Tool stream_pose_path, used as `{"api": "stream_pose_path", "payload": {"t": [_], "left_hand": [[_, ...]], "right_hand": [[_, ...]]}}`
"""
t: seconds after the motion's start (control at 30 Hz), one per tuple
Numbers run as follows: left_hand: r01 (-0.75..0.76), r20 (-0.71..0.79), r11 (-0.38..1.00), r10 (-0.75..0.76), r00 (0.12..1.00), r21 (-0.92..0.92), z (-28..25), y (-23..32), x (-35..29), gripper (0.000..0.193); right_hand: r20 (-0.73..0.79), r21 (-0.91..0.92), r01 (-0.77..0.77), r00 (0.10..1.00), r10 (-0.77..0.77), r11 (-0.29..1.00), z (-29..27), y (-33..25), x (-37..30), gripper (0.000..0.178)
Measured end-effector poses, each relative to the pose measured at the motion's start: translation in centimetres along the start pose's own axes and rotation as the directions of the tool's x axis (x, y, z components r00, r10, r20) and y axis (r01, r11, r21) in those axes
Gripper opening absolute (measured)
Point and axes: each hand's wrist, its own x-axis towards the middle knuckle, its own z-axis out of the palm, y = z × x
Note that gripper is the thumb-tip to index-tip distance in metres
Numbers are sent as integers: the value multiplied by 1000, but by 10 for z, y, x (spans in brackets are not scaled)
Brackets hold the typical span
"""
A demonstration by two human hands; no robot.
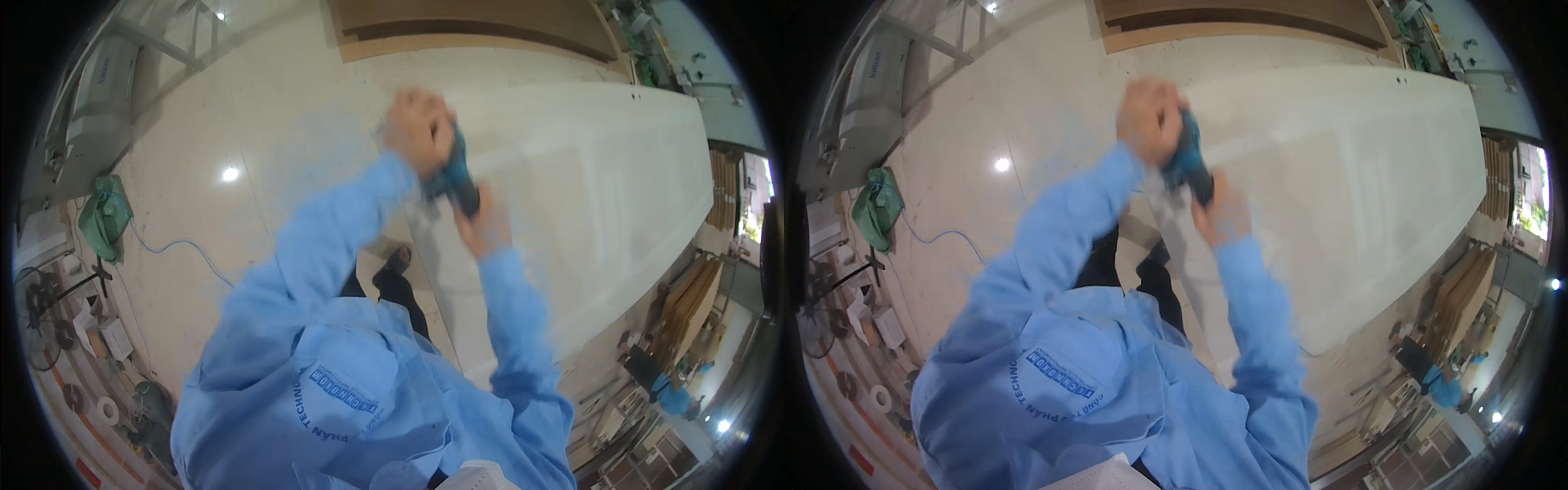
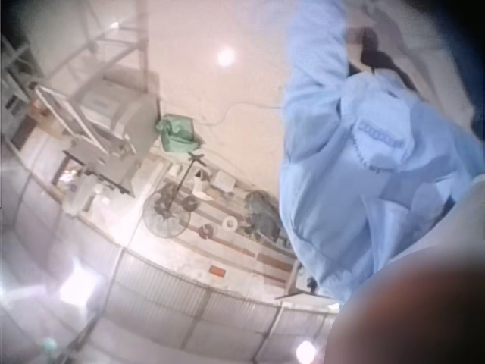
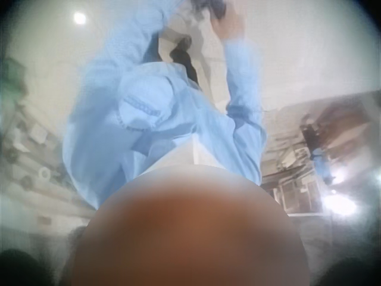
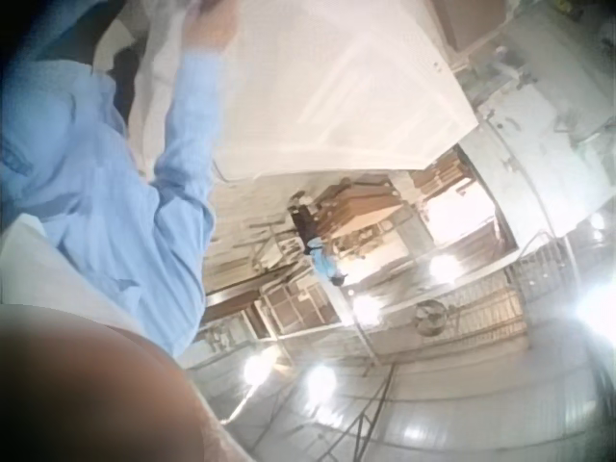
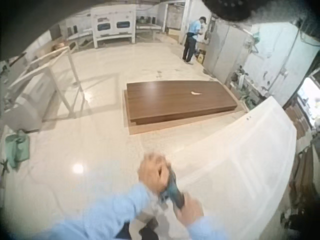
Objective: The person uses an electric sander to smooth the surface of a large white wooden panel. They move the sander across the panel in overlapping passes, covering different areas systematically.
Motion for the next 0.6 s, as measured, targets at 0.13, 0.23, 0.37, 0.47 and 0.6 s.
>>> {"api": "stream_pose_path", "payload": {"t": [0.13, 0.23, 0.37, 0.47, 0.6], "left_hand": [[-27, -154, 996, 14, 988, -83, -17, 9, -47, 20], [-15, -142, 992, -3, 990, -122, 12, -32, 1, 19], [-40, -69, 990, 31, 997, -135, 46, -57, 76, 16], [-60, -16, 992, 59, 998, -115, 19, -39, 59, 16], [-70, 17, 977, 75, 997, -202, -17, -37, 11, 21]], "right_hand": [[67, -114, -74, 994, 82, 991, 3, -16, -44, 40], [-42, -148, -116, 993, 111, 982, 6, -15, 15, 40], [-121, -48, -105, 988, 98, 993, -3, 0, 83, 31], [-43, -96, -190, 981, 187, 977, -6, -19, 51, 36], [163, -76, -317, 931, 326, 945, 10, -51, -6, 42]]}}
